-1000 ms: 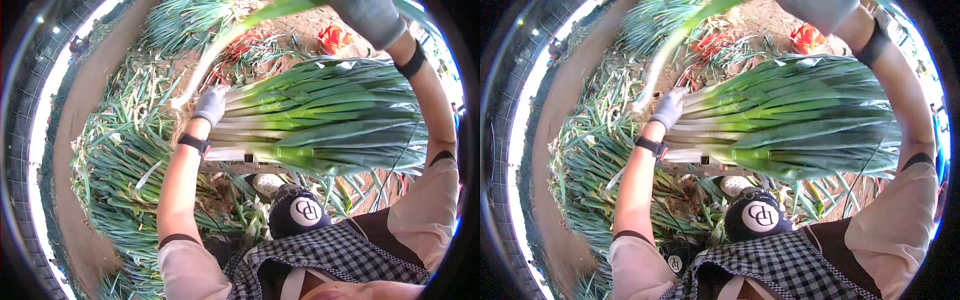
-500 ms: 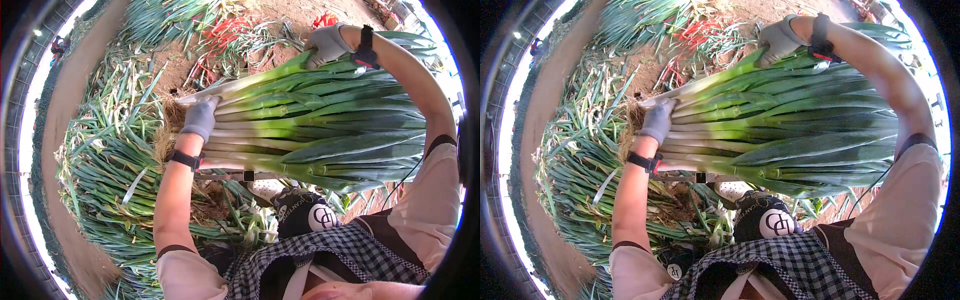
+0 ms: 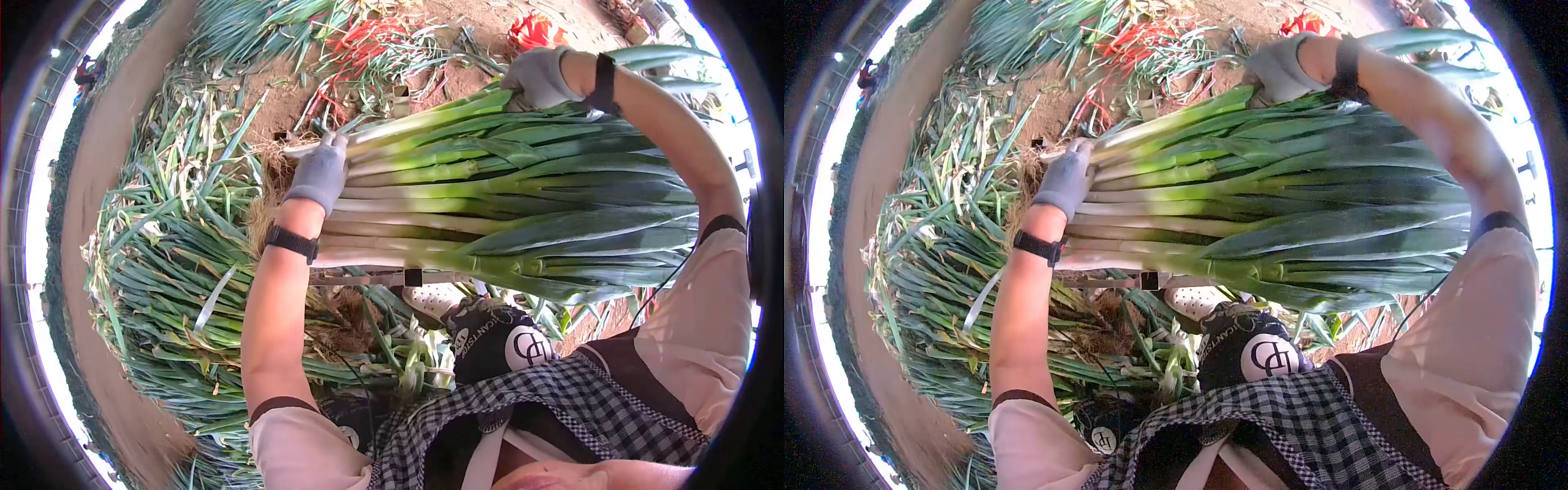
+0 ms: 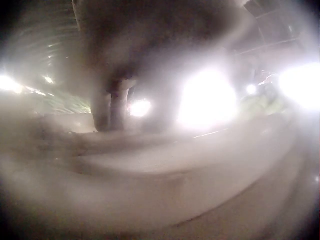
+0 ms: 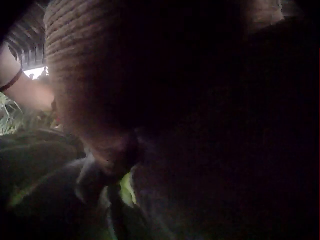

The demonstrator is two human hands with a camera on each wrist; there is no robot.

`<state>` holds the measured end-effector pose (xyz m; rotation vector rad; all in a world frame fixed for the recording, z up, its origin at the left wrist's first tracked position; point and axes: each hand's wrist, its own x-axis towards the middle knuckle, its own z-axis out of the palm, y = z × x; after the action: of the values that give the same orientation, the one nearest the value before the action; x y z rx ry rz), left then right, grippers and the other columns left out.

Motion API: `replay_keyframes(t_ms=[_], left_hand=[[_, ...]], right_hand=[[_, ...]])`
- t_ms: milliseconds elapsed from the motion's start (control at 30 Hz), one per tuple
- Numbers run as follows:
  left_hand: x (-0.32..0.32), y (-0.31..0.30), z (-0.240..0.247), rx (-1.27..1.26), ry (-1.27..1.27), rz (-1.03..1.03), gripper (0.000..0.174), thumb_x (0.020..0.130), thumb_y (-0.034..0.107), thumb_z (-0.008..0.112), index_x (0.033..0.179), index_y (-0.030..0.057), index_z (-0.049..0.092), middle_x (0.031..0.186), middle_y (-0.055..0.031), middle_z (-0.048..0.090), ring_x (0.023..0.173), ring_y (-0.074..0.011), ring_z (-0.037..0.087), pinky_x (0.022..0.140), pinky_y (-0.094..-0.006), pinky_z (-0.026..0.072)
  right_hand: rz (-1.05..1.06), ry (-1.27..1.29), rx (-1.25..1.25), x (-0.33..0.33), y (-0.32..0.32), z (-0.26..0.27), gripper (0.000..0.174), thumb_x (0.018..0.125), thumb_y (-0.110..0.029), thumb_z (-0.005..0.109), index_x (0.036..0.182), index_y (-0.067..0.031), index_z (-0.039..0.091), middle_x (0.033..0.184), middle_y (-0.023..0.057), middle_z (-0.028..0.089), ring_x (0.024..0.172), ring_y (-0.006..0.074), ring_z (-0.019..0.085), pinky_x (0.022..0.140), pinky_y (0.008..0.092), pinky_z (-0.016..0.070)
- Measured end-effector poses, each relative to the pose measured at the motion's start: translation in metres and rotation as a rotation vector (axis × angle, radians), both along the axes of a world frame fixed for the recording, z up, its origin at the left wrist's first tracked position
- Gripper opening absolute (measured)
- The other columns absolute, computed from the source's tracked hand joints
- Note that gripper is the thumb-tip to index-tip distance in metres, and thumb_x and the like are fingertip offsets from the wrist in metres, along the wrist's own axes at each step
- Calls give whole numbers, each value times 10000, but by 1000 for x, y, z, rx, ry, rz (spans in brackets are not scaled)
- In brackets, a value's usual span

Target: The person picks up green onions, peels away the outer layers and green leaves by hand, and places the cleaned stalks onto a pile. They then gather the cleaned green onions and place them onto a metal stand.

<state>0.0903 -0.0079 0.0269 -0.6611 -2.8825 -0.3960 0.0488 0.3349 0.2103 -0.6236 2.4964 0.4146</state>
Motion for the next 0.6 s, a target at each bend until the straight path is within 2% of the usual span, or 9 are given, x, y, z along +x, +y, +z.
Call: replay_keyframes(t_ms=[67,133,200,267,333,367,400,467,600], left_hand=[[-5,2,6,5,-159,14,337,802,71,614,1124,19,530,1149,-195,555,1012,-375,586,853,-437,493],[-6,3,15,39,-141,1,329,792,70,624,1109,28,548,1125,-190,568,1000,-375,592,851,-445,490],[-7,5,26,-150,-219,19,298,794,82,620,1086,47,574,1103,-179,583,976,-371,605,839,-445,494],[-6,12,27,-205,-223,42,243,803,93,607,1044,65,609,1076,-164,601,955,-363,618,833,-444,497],[-11,11,23,-272,-97,-45,183,865,77,470,948,63,633,985,-173,645,850,-324,667,719,-439,547],[-11,11,24,-231,-70,-49,165,847,79,495,900,67,651,934,-181,657,865,-328,665,734,-440,543],[-11,11,25,-231,-69,-56,165,847,79,495,900,67,651,934,-181,657,865,-328,665,734,-440,543],[-10,11,30,-248,-163,-35,158,834,84,518,899,75,662,967,-176,658,886,-334,660,766,-433,537],[-19,10,18,-226,-229,-56,195,834,83,533,941,112,694,997,-163,662,917,-333,653,814,-426,525]], right_hand=[[-6,-29,-63,0,6,-1,373,854,-389,598,1088,-110,675,943,164,685,877,314,655,771,420,499],[7,20,-63,3,7,-2,371,843,-381,608,1092,-114,674,966,176,680,898,333,651,785,427,499],[121,80,-63,8,4,-1,362,826,-393,650,1051,-112,677,877,168,675,850,362,639,748,426,497],[149,82,-42,10,4,-4,381,827,-416,645,1028,-94,682,868,175,673,850,370,638,758,433,495],[-3,23,-52,-2,5,-11,394,827,-432,634,1006,-84,684,866,182,670,862,372,634,766,444,490],[-7,1,-98,-7,4,-14,376,830,-414,628,984,-76,685,861,181,668,874,369,633,770,451,485],[-14,1,-98,-6,8,-14,376,830,-414,628,984,-76,685,861,181,668,874,369,633,770,451,485],[135,0,-23,5,-2,-3,366,825,-396,629,991,-75,683,861,183,667,874,367,635,763,450,488],[165,115,-40,-5,14,-31,384,817,-417,614,987,-79,679,879,186,666,882,367,635,776,444,494]])
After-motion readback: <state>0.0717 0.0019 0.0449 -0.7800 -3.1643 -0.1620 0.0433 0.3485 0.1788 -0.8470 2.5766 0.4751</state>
